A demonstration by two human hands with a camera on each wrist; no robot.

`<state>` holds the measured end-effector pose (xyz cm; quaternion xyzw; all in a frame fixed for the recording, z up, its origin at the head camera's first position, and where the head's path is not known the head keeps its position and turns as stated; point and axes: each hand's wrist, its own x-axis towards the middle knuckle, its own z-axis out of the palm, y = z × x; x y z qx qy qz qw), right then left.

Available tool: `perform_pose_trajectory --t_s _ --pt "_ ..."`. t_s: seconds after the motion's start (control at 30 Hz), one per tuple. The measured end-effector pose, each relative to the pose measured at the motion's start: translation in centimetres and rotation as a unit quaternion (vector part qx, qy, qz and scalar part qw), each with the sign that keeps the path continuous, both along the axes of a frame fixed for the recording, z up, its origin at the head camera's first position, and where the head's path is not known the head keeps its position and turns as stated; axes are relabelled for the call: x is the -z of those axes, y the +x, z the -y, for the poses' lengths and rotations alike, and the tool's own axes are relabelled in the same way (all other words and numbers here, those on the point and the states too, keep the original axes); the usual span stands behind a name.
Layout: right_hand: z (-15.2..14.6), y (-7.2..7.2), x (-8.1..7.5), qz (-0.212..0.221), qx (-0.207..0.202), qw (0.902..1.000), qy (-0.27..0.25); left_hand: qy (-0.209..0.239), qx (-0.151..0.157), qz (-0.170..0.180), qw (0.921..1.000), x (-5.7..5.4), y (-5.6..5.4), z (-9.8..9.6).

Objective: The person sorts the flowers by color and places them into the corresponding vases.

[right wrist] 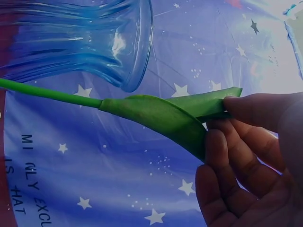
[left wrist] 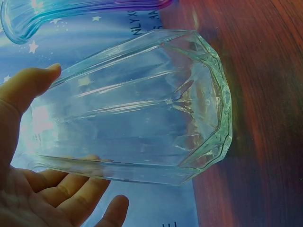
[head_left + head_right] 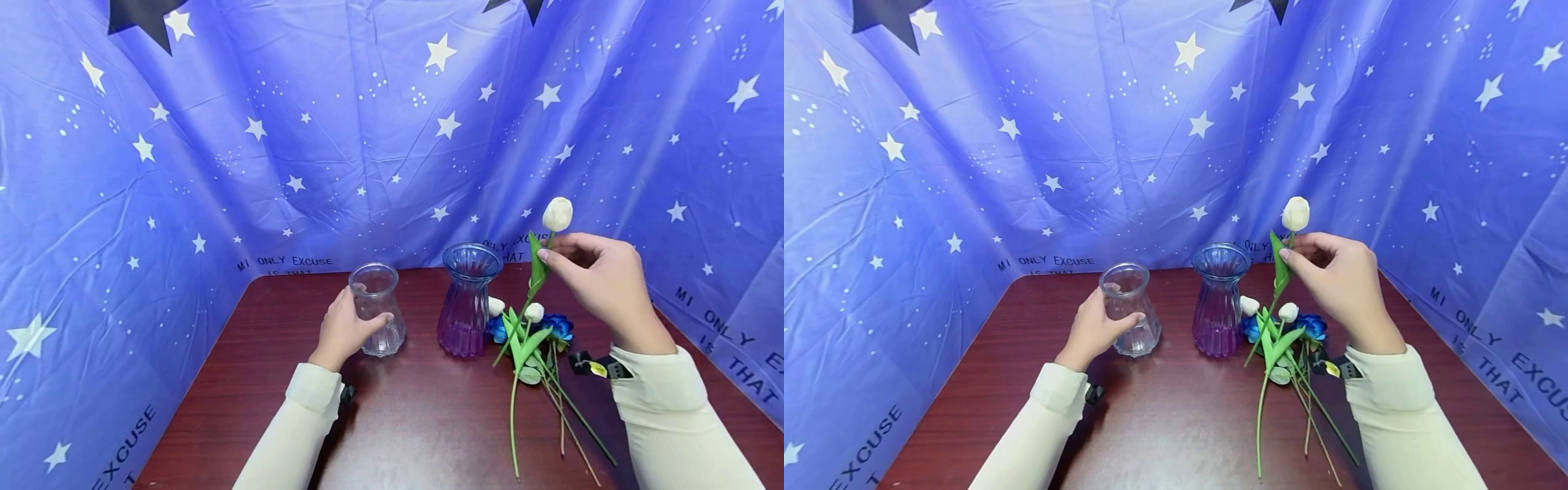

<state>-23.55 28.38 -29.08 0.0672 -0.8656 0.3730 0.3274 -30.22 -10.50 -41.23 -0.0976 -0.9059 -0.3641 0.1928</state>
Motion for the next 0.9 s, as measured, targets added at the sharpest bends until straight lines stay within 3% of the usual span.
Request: perform_pose_trajectory --t_s 0.47,0.9 --pt "1.6 0.5 -1.1 -0.027 -0.016 0.9992 -0.024 -0.002 -0.006 0.007 1.0 0.0 0.0 0.1" --pt "3.2 0.6 -2.6 -0.101 -0.07 0.9888 -0.085 -0.003 -0.008 0.009 0.9999 0.0 0.1 -0.1"
